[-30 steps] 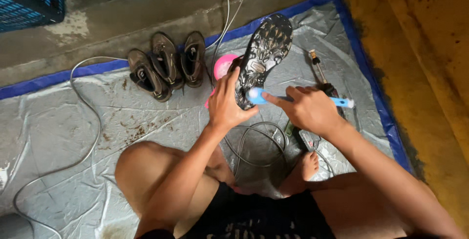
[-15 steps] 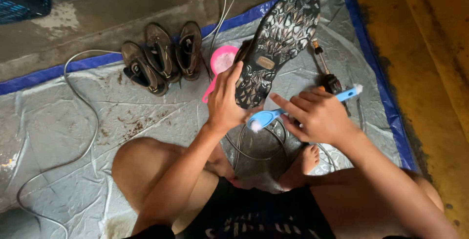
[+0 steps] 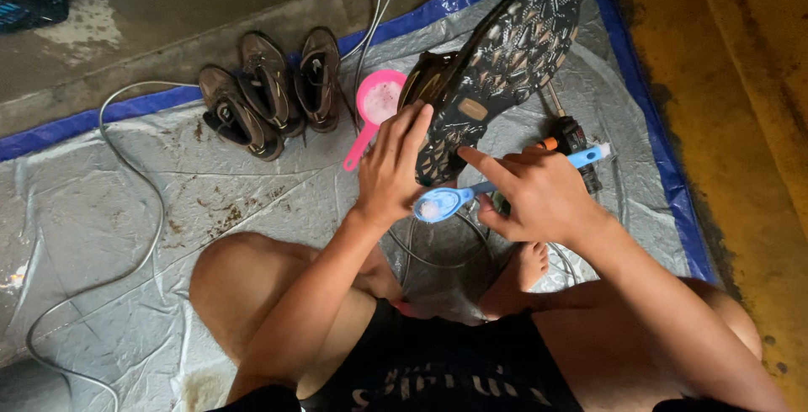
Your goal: The person scrubs the sole of a black shoe using a blue toothbrush and soapy water. They hold the shoe in their left hand and scrub the tread pattern with the brush in their right hand, occasionally dipping the brush into a pink scoop containing cleaning solution.
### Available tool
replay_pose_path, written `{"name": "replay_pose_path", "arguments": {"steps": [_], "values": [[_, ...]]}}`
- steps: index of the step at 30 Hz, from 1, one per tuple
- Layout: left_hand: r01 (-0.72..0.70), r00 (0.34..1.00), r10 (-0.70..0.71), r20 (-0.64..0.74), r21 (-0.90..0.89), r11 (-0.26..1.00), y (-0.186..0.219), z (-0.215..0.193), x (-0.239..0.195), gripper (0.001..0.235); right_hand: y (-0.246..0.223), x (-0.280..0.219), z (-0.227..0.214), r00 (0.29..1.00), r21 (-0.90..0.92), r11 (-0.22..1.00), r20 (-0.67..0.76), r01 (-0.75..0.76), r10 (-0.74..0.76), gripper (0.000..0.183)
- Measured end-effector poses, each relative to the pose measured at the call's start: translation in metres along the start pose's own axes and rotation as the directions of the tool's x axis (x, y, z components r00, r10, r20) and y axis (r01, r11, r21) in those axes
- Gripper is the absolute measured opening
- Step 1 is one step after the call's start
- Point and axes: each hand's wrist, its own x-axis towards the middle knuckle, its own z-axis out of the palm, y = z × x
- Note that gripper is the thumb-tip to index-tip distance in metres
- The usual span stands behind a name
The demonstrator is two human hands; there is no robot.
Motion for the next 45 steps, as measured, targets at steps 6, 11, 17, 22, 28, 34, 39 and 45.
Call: {"name": "replay_pose_path", "arguments": {"steps": [6,11,17,22,28,34,39,45], "values": [[-0.058,0.998,0.057,0.008,0.046,0.997,-0.003,0.008,-0.005,0.082,0.004,-0.003,0.004,1.0,-0.038,0.999,0.009,-0.017,0.017,0.055],[-0.051,0.999,0.05,0.016,0.046,0.998,0.005,-0.001,0.003,0.068,0.007,-0.004,0.009,0.996,0.08,0.993,0.023,-0.083,0.082,0.059],[-0.045,0.998,0.042,0.04,0.069,0.997,0.018,-0.017,0.017,0.048,0.011,-0.006,0.03,0.985,0.244,0.954,0.049,-0.174,0.167,0.051],[0.008,0.999,-0.007,0.049,-0.014,1.0,0.008,-0.014,0.015,0.054,0.036,-0.03,0.053,0.972,0.269,0.934,0.048,-0.235,0.23,0.046],[0.11,0.993,-0.109,-0.044,0.024,0.994,-0.022,0.001,-0.001,0.121,0.097,-0.077,0.145,0.884,0.685,0.69,-0.146,-0.233,0.443,0.019],[0.128,0.985,-0.121,-0.122,0.053,0.99,-0.02,-0.003,-0.002,0.108,0.14,-0.106,0.344,0.432,0.627,0.261,0.135,-0.734,0.892,0.009],[0.155,0.984,-0.152,-0.089,0.028,0.987,-0.016,-0.003,-0.001,0.111,0.14,-0.146,0.472,0.306,0.324,0.207,0.293,-0.923,0.906,0.021],[0.153,0.986,-0.152,-0.071,0.006,0.988,-0.018,0.001,0.003,0.111,0.121,-0.084,0.375,0.479,0.506,0.461,-0.104,-0.729,0.872,0.023]]}}
